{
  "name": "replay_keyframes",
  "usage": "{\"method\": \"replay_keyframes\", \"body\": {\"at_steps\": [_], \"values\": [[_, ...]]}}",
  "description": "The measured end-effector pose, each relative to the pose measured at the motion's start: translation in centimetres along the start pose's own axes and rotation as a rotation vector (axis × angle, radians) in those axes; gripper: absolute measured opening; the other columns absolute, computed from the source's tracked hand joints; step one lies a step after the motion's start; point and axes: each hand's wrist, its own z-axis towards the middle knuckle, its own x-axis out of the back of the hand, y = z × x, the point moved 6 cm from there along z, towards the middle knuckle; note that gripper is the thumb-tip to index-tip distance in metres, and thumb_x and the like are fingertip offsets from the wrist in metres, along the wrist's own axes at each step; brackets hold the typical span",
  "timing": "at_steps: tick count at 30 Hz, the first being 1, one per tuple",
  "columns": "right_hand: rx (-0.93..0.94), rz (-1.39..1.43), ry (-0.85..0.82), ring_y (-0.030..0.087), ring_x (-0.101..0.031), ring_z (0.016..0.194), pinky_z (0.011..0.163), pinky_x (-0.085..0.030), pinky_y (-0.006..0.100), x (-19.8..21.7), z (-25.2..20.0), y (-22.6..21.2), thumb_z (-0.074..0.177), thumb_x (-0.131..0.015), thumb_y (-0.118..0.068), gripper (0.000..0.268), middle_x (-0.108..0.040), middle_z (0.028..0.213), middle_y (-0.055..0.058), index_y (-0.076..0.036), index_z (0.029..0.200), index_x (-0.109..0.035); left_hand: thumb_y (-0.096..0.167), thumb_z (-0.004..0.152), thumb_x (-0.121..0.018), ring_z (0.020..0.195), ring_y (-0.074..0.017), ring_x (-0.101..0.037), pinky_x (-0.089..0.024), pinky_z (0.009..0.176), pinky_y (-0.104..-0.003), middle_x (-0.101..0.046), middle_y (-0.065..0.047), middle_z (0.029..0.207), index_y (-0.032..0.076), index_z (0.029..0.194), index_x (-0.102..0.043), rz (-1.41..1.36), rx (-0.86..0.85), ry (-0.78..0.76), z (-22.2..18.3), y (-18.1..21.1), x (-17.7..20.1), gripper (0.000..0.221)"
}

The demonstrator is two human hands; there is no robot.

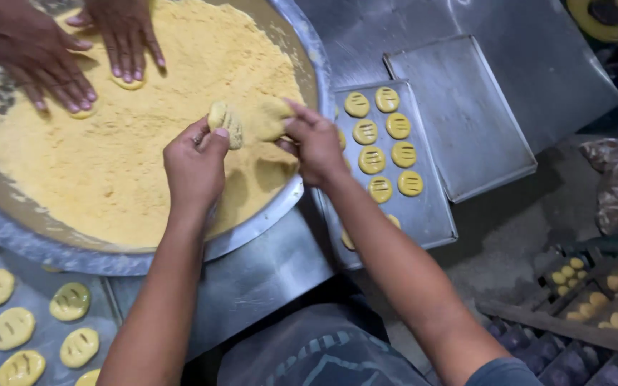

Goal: Placing shaped dough onto metal trays after coating them in a yellow crumb mixture.

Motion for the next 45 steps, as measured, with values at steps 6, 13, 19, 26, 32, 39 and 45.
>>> {"method": "replay_keyframes", "body": {"at_steps": [6,13,19,26,32,39,45], "values": [[-0.250,0.692,-0.105,0.028,-0.062,0.127,0.111,-0.052,0.047,16.0,-6.4,-4.3,0.097,-0.058,-0.004,0.033,-0.066,0.130,0.015,-0.002,0.129,-0.058,0.010,0.092,-0.075,0.089,-0.0104,-0.069,-0.057,0.080,-0.026,-0.076,-0.006,0.101,-0.002,0.119,-0.070,-0.139,0.053,-0.158,-6.6,-0.6,-9.9,0.030],[-0.438,0.419,0.148,0.024,-0.068,0.113,0.100,-0.056,0.037,31.2,-14.1,2.9,0.096,-0.062,-0.001,0.029,-0.070,0.121,0.013,-0.001,0.125,-0.060,0.016,0.084,-0.079,0.094,-0.0201,-0.076,-0.058,0.085,-0.033,-0.079,-0.013,0.101,0.006,0.116,-0.074,0.291,0.244,-0.245,-9.7,-14.3,-21.6,0.033],[-0.575,0.324,0.168,0.022,-0.071,0.107,0.094,-0.059,0.036,34.4,-17.1,8.1,0.091,-0.068,-0.001,0.034,-0.071,0.115,0.011,0.001,0.124,-0.062,0.017,0.082,-0.080,0.096,-0.0244,-0.078,-0.058,0.087,-0.035,-0.079,-0.014,0.103,0.006,0.115,-0.075,0.371,0.335,-0.210,-8.7,-19.8,-23.3,0.036],[-0.453,-0.181,0.050,0.016,-0.071,0.100,0.089,-0.058,0.032,35.5,-16.6,10.0,0.086,-0.074,-0.001,0.041,-0.073,0.112,0.009,-0.001,0.126,-0.064,0.014,0.079,-0.083,0.099,-0.0392,-0.071,-0.056,0.086,-0.045,-0.072,-0.022,0.103,0.002,0.114,-0.064,0.654,0.141,-0.102,-8.6,-15.6,-23.3,0.042],[-0.580,-0.063,-0.031,0.015,-0.072,0.098,0.088,-0.059,0.030,33.8,-16.0,10.0,0.086,-0.075,-0.001,0.038,-0.075,0.107,0.009,0.001,0.123,-0.064,0.022,0.074,-0.089,0.094,-0.0395,-0.064,-0.052,0.080,-0.049,-0.060,-0.018,0.105,0.005,0.103,-0.062,0.821,0.186,-0.061,-9.2,-12.3,-22.7,0.043],[-0.444,-0.742,-0.021,0.018,-0.074,0.092,0.082,-0.059,0.032,33.3,-15.4,8.2,0.080,-0.084,-0.015,0.043,-0.076,0.103,0.010,-0.006,0.119,-0.070,0.013,0.086,-0.076,0.101,-0.0354,-0.058,-0.050,0.086,-0.045,-0.065,-0.012,0.101,0.009,0.102,-0.072,0.834,-0.199,-0.057,-10.5,-11.2,-26.3,0.017],[-0.172,-1.059,0.110,0.023,-0.066,0.084,0.074,-0.056,0.036,33.8,-15.1,4.7,0.069,-0.091,-0.025,0.053,-0.063,0.096,0.011,-0.005,0.114,-0.071,0.018,0.086,-0.076,0.098,-0.0360,-0.057,-0.047,0.086,-0.047,-0.065,-0.014,0.098,0.006,0.106,-0.074,0.823,-0.238,-0.120,-10.2,-11.1,-30.0,0.023]]}}
